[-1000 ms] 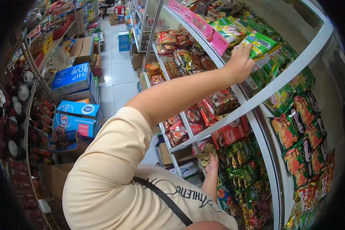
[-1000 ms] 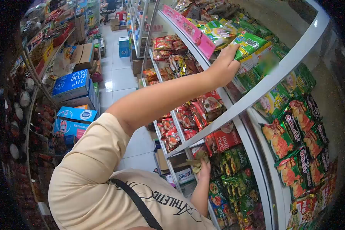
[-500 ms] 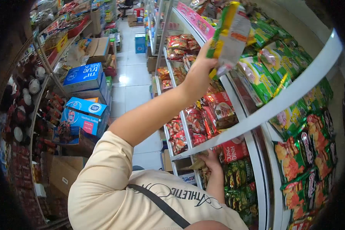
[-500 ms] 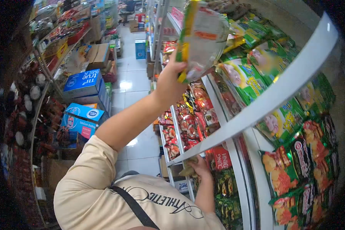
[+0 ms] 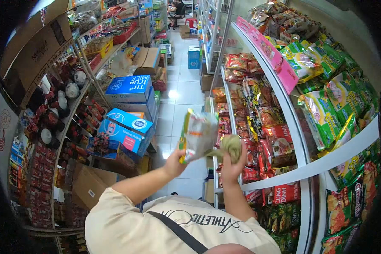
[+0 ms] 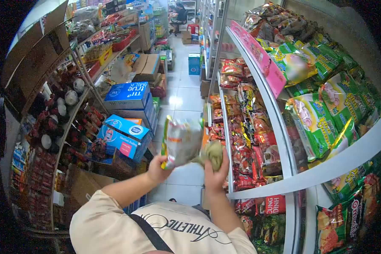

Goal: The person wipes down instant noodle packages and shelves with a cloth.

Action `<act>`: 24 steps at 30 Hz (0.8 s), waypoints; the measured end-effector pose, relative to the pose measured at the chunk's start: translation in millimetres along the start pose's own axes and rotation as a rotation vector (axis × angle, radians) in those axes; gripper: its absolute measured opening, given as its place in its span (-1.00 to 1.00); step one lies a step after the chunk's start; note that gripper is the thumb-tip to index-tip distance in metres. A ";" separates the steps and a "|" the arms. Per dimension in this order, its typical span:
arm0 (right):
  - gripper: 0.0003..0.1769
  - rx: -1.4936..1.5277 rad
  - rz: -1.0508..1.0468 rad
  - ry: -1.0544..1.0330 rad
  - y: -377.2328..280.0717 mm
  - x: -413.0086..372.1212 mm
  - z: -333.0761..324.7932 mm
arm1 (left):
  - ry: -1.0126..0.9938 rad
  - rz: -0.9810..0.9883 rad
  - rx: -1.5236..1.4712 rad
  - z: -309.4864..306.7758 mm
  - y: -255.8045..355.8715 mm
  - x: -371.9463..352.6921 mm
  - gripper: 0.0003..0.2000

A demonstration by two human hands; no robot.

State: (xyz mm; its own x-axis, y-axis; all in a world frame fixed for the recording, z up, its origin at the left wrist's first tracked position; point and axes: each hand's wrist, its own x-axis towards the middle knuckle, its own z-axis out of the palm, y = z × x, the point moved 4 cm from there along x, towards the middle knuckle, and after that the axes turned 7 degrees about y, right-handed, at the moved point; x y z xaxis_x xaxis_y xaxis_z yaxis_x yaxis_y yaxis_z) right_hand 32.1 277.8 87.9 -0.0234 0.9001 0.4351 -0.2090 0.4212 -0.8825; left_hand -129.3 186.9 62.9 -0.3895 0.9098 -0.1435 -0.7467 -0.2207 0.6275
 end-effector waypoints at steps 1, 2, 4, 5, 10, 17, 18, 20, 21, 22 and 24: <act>-0.44 0.020 -0.027 0.002 -9.4 10.5 26.7 | -0.003 0.033 0.015 -5.2 -7.0 -5.7 -0.48; -0.48 -0.041 -0.081 -0.070 -1.3 7.9 46.3 | 0.016 0.175 0.355 -26.7 -16.4 -7.9 -0.48; -0.55 -0.077 -0.302 -0.218 -11.2 -2.3 84.0 | 0.073 0.228 0.266 -21.7 -2.7 -9.0 -0.53; -0.58 -0.053 -0.460 -0.290 -33.1 -11.9 100.0 | 0.104 0.135 -0.162 -15.3 7.0 -8.8 -0.57; -0.53 0.081 -0.317 -0.487 -31.8 -12.9 141.9 | 0.228 0.278 -0.044 -39.8 53.0 -20.6 -0.55; -0.52 0.057 -0.190 -0.527 -16.1 6.8 167.7 | 0.312 0.411 -0.054 -33.8 41.9 -30.9 -0.53; -0.51 0.094 -0.176 -0.638 -21.8 -2.7 169.0 | 0.378 0.390 -0.118 -38.7 45.0 -28.8 -0.54; -0.50 0.175 -0.324 -0.752 -36.6 -17.7 167.1 | 0.455 0.406 -0.193 -44.2 55.8 -25.7 -0.56; -0.48 0.220 -0.377 -0.819 -39.1 -20.4 166.1 | 0.431 0.437 -0.175 -43.2 63.9 -23.5 -0.57; -0.50 0.190 -0.355 -0.742 -34.0 -13.9 164.4 | 0.462 0.446 -0.147 -39.4 66.6 -22.7 -0.56; -0.53 0.131 -0.312 -0.593 -14.1 2.4 159.3 | 0.433 0.458 -0.077 -29.1 65.4 -19.0 -0.55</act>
State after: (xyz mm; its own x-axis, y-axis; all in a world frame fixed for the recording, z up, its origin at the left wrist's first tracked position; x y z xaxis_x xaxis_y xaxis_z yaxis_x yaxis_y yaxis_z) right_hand -120.8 256.3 129.7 -0.4670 0.5093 0.7228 -0.4088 0.6005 -0.6872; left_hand -186.4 145.0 84.5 -0.8495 0.4957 -0.1806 -0.4831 -0.5933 0.6440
